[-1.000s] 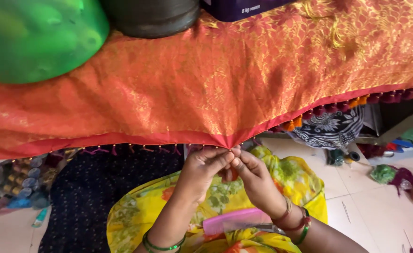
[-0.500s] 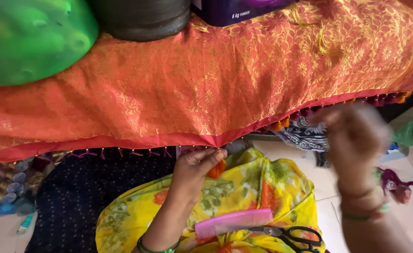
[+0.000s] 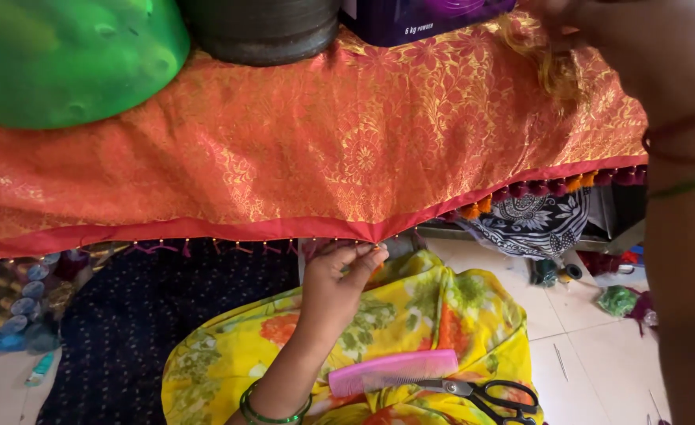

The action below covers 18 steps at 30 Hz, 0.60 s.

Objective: Attaching decorative tassels to the edge of a cloth using a needle, thread, and scissors.

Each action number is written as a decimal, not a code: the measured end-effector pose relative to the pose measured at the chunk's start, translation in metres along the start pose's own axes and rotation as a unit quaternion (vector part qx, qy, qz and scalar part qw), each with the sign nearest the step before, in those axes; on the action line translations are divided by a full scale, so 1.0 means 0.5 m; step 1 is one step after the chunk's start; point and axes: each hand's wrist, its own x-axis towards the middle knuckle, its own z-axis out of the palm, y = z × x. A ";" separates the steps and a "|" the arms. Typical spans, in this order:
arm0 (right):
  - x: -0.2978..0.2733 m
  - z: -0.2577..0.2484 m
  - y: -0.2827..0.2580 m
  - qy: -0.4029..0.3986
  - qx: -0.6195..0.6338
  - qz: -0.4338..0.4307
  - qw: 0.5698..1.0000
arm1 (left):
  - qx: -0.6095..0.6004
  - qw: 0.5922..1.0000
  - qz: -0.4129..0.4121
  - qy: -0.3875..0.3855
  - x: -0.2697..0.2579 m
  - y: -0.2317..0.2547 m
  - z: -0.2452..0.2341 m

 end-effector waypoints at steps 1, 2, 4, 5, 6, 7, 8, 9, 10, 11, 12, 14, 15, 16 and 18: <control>0.014 0.015 -0.023 -0.027 0.001 0.028 0.999 | 0.004 1.000 0.006 0.002 0.000 -0.004 0.001; 0.021 0.017 -0.027 -0.027 0.000 0.028 0.999 | 0.004 1.000 0.006 0.003 0.000 -0.003 0.001; 0.034 0.023 -0.035 -0.045 -0.099 0.095 0.990 | -0.011 1.000 0.019 0.003 -0.001 -0.001 0.002; 0.038 0.015 -0.009 -0.046 -0.099 0.095 0.990 | -0.011 1.000 0.019 0.003 0.000 -0.001 0.001; 0.040 0.007 0.017 -0.051 -0.131 0.088 0.986 | -0.023 1.000 -0.001 -0.003 -0.001 -0.001 0.002; 0.043 0.000 0.044 -0.056 -0.162 0.081 0.982 | -0.036 0.999 -0.021 -0.008 -0.001 -0.001 0.002; 0.039 0.004 0.029 -0.056 -0.163 0.081 0.982 | -0.037 0.999 -0.022 -0.008 -0.001 -0.003 0.003; 0.035 0.008 0.015 -0.046 -0.107 0.061 0.991 | -0.047 0.998 -0.030 -0.009 -0.001 -0.006 0.004; 0.031 0.013 0.001 -0.037 -0.051 0.040 0.997 | -0.058 0.998 -0.039 -0.009 -0.002 -0.009 0.005; 0.021 0.015 -0.007 -0.037 -0.052 0.040 0.997 | -0.059 0.997 -0.039 -0.009 -0.001 -0.004 0.004; 0.010 0.016 -0.015 -0.020 -0.065 0.011 0.998 | -0.051 0.998 -0.040 -0.008 -0.001 0.001 0.002; -0.017 0.020 -0.020 -0.004 -0.079 -0.017 0.997 | -0.044 0.998 -0.041 -0.008 0.000 0.004 0.001; -0.032 0.021 -0.018 0.025 -0.176 -0.076 0.981 | -0.045 0.998 -0.046 -0.011 0.001 0.002 0.002; -0.047 0.022 -0.016 0.053 -0.270 -0.136 0.952 | -0.044 0.998 -0.051 -0.014 0.002 -0.001 0.003; -0.110 0.057 -0.057 0.083 -0.323 -0.132 0.934 | -0.059 0.996 -0.065 -0.020 0.001 0.004 0.003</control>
